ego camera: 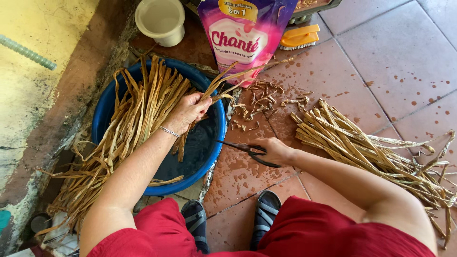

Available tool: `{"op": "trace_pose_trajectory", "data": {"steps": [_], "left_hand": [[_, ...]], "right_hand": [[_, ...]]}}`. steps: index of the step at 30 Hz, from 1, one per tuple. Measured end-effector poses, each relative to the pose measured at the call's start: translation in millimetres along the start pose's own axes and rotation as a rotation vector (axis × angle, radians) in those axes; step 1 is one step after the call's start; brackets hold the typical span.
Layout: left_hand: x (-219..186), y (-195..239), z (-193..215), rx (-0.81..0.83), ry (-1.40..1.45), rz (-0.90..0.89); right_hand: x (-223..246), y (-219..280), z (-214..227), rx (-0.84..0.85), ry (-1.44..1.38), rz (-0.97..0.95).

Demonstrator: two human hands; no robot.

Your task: The person sits on the floor and uses scissors to trim the ends of dried plant stalks. They pick up stalks from a blue basin, cut the tips, and place the trimmed stalks into a pile on the floor.

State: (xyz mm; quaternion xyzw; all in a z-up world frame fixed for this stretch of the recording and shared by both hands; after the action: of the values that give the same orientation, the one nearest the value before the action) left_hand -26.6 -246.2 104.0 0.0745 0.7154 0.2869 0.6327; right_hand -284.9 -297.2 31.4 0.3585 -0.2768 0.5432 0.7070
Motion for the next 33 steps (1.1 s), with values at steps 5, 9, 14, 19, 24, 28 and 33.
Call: {"op": "trace_pose_trajectory", "data": {"steps": [5, 9, 14, 19, 24, 28, 33], "left_hand": [[-2.0, 0.1, 3.3, -0.012, 0.064, -0.023], [-0.5, 6.4, 0.7, -0.004, 0.070, -0.015], [3.4, 14.2, -7.5, -0.003, 0.064, -0.004], [2.1, 22.2, -17.3, 0.044, 0.031, 0.002], [1.7, 24.6, -23.5, 0.054, -0.003, 0.016], [8.3, 20.2, -26.2, 0.056, 0.018, 0.051], [11.4, 23.0, -30.8, 0.079, -0.009, 0.022]], "right_hand": [[-1.0, 53.2, 20.8, -0.194, -0.308, -0.065], [-4.3, 59.1, 12.7, -0.403, -0.505, -0.036], [2.2, 44.5, 5.9, -0.531, -0.478, 0.010], [16.6, 36.4, 10.5, -0.583, -0.527, 0.013], [14.5, 42.1, 0.4, -0.635, -0.417, -0.046], [9.6, 48.9, -13.9, -0.662, -0.388, -0.083], [12.6, 55.1, -17.5, -0.685, -0.418, -0.088]]}}
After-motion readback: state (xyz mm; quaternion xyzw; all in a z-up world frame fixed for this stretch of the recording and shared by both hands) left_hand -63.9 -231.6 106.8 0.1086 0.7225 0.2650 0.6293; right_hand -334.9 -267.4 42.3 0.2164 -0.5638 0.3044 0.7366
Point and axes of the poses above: each hand's wrist, its own y-axis away from the middle knuckle, its own z-axis out of the back of the hand, x = y × z, the point moved 9 cm from there along -y, towards the middle knuckle, and after that the axes turned 6 degrees about z, right-handed, at the moved point
